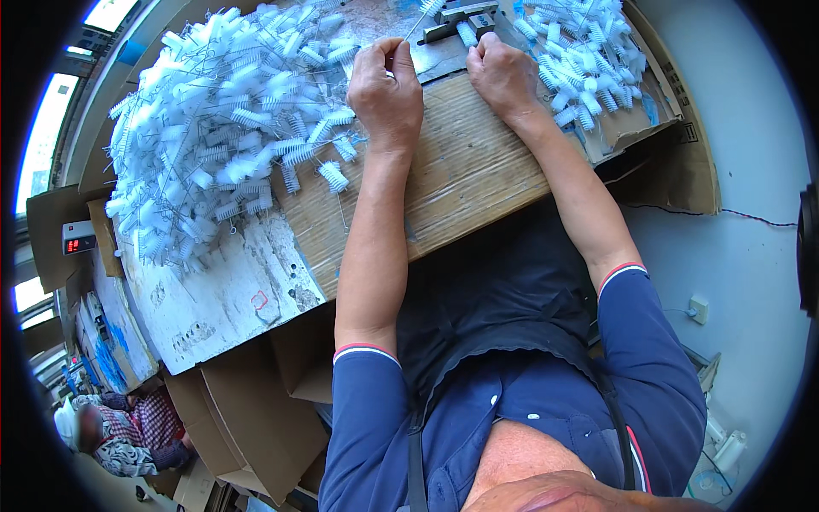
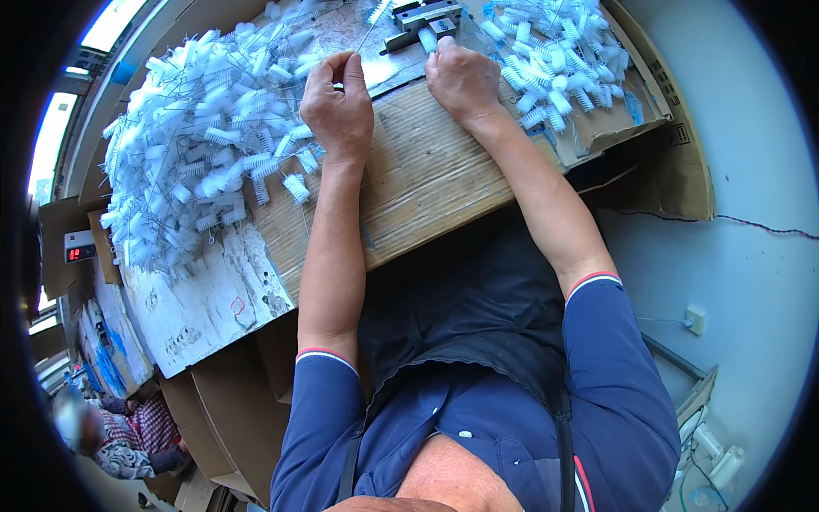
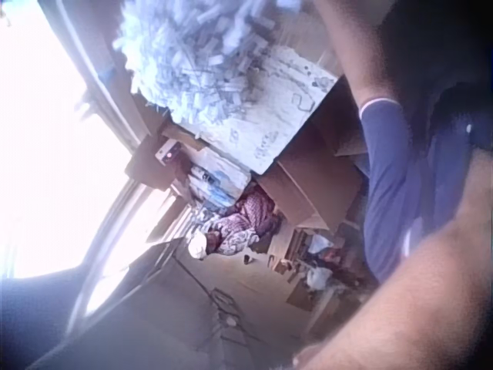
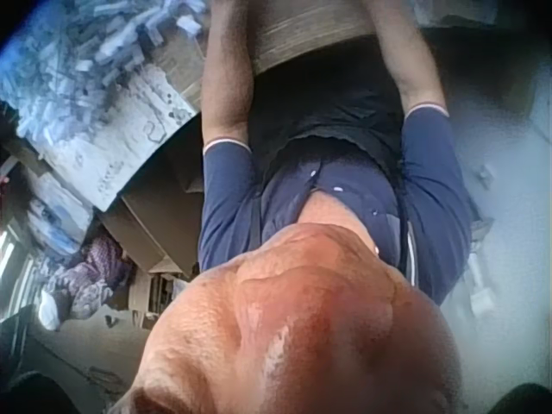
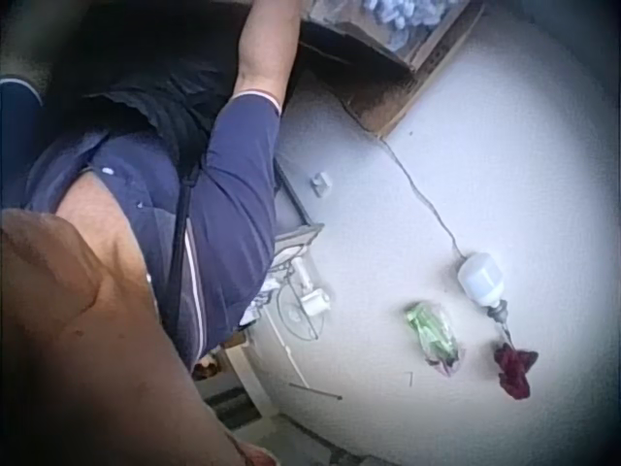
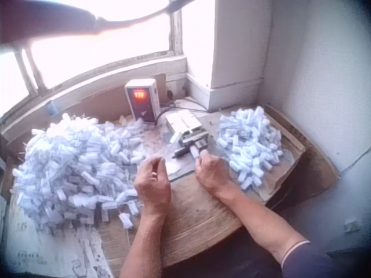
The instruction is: Measuring the dimensions of small white brushes using a caliper in a workshop setting.
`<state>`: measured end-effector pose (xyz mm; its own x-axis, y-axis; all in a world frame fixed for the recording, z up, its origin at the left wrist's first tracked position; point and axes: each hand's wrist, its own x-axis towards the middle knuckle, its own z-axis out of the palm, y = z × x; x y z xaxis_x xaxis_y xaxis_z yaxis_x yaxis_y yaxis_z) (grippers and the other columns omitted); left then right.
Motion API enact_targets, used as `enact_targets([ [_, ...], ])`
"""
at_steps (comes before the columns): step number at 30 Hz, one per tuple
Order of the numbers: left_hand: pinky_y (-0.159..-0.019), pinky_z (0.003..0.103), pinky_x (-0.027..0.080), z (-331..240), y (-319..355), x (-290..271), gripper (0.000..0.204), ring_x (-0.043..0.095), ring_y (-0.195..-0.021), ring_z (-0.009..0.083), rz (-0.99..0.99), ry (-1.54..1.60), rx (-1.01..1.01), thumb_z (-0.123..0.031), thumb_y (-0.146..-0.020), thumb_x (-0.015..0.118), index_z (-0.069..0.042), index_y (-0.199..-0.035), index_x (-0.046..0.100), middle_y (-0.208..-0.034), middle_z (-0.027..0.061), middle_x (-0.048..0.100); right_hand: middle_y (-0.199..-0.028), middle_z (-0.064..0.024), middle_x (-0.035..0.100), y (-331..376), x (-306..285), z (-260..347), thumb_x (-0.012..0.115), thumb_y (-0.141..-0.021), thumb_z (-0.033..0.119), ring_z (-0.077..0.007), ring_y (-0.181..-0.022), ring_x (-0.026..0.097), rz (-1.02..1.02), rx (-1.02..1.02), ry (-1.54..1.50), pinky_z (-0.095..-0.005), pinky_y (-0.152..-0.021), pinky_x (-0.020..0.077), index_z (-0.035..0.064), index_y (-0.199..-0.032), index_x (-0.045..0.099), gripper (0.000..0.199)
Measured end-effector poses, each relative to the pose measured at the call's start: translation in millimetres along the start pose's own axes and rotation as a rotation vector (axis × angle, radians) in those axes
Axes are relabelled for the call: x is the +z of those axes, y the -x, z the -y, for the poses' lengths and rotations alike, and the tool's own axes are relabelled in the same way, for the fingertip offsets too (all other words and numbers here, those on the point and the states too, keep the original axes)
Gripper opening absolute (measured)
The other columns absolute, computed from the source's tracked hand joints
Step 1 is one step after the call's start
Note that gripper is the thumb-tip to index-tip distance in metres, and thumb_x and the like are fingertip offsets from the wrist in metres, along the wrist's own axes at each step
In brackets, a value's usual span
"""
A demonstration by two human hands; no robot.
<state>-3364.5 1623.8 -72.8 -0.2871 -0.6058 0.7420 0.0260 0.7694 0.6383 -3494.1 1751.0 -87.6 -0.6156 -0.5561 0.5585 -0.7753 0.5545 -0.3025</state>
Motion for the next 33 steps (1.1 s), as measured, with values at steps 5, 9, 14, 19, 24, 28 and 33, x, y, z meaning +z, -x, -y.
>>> enact_targets([
  [5,-0.069,0.033,0.056,-1.5,0.5,0.2,0.008,0.071,-0.075,0.0196,0.002,0.002,-0.017,-0.012,-0.094,0.077,-0.004,-0.096,0.075,-0.085,0.0079,0.074,-0.071,-0.0191,0.071,-1.4,2.6,0.1,0.062,-0.096,0.022,-0.0393,-0.067,0.073,0.007,0.015,-0.005,-0.0506,-0.062,0.0579,0.006,-0.086,0.063,0.019],
  [9,-0.068,0.033,0.056,1.7,2.6,1.7,0.009,0.071,-0.075,0.0199,0.0,-0.014,-0.01,-0.013,-0.094,0.077,-0.004,-0.095,0.075,-0.085,0.0073,0.073,-0.072,-0.02,0.072,-4.3,5.5,2.0,0.061,-0.095,0.023,-0.0393,-0.069,0.073,0.02,0.043,0.039,-0.0511,-0.064,0.0583,0.0049,-0.087,0.065,0.02],
  [14,-0.073,0.036,0.056,-0.4,3.3,1.7,0.007,0.069,-0.083,0.0227,0.006,-0.072,-0.044,-0.012,-0.092,0.077,-0.006,-0.094,0.074,-0.093,0.0079,0.073,-0.072,-0.0195,0.072,-6.8,2.7,4.0,0.061,-0.093,0.021,-0.0382,-0.069,0.074,0.034,0.096,0.029,-0.0504,-0.065,0.0584,0.0064,-0.085,0.068,0.019],
  [19,-0.086,0.041,0.052,3.2,0.6,1.9,0.009,0.066,-0.096,0.0288,-0.062,-0.134,0.075,-0.014,-0.09,0.077,-0.006,-0.092,0.073,-0.099,0.0088,0.072,-0.068,-0.0152,0.071,-9.8,0.8,5.8,0.067,-0.097,0.041,-0.0363,-0.066,0.072,-0.004,0.156,-0.115,-0.0485,-0.061,0.055,0.0088,-0.074,0.068,0.04],
  [24,-0.085,0.043,0.051,6.0,9.4,11.2,0.011,0.067,-0.095,0.0305,0.132,-0.198,-0.053,-0.019,-0.092,0.073,-0.007,-0.092,0.072,-0.097,0.0105,0.071,-0.066,-0.0132,0.07,-10.2,4.6,-5.5,0.07,-0.097,0.043,-0.0324,-0.062,0.071,-0.05,0.217,-0.187,-0.0443,-0.058,0.0533,0.0079,-0.073,0.069,0.042],
  [28,-0.081,0.044,0.052,17.1,4.5,28.5,0.013,0.068,-0.09,0.0318,0.176,-0.247,-0.074,-0.022,-0.093,0.072,-0.009,-0.094,0.073,-0.089,0.0106,0.072,-0.065,-0.0115,0.07,-9.8,12.0,-7.2,0.074,-0.096,0.035,-0.0285,-0.061,0.07,-0.163,0.231,-0.314,-0.0409,-0.056,0.0533,0.0068,-0.078,0.071,0.033],
  [33,-0.081,0.045,0.053,16.4,2.8,43.6,0.013,0.069,-0.09,0.033,0.249,-0.3,0.037,-0.023,-0.093,0.072,-0.01,-0.092,0.073,-0.09,0.0118,0.073,-0.069,-0.0107,0.072,-8.1,14.1,-14.6,0.076,-0.093,0.029,-0.0282,-0.063,0.071,-0.226,0.272,-0.43,-0.0407,-0.059,0.0548,0.0069,-0.083,0.072,0.024],
])
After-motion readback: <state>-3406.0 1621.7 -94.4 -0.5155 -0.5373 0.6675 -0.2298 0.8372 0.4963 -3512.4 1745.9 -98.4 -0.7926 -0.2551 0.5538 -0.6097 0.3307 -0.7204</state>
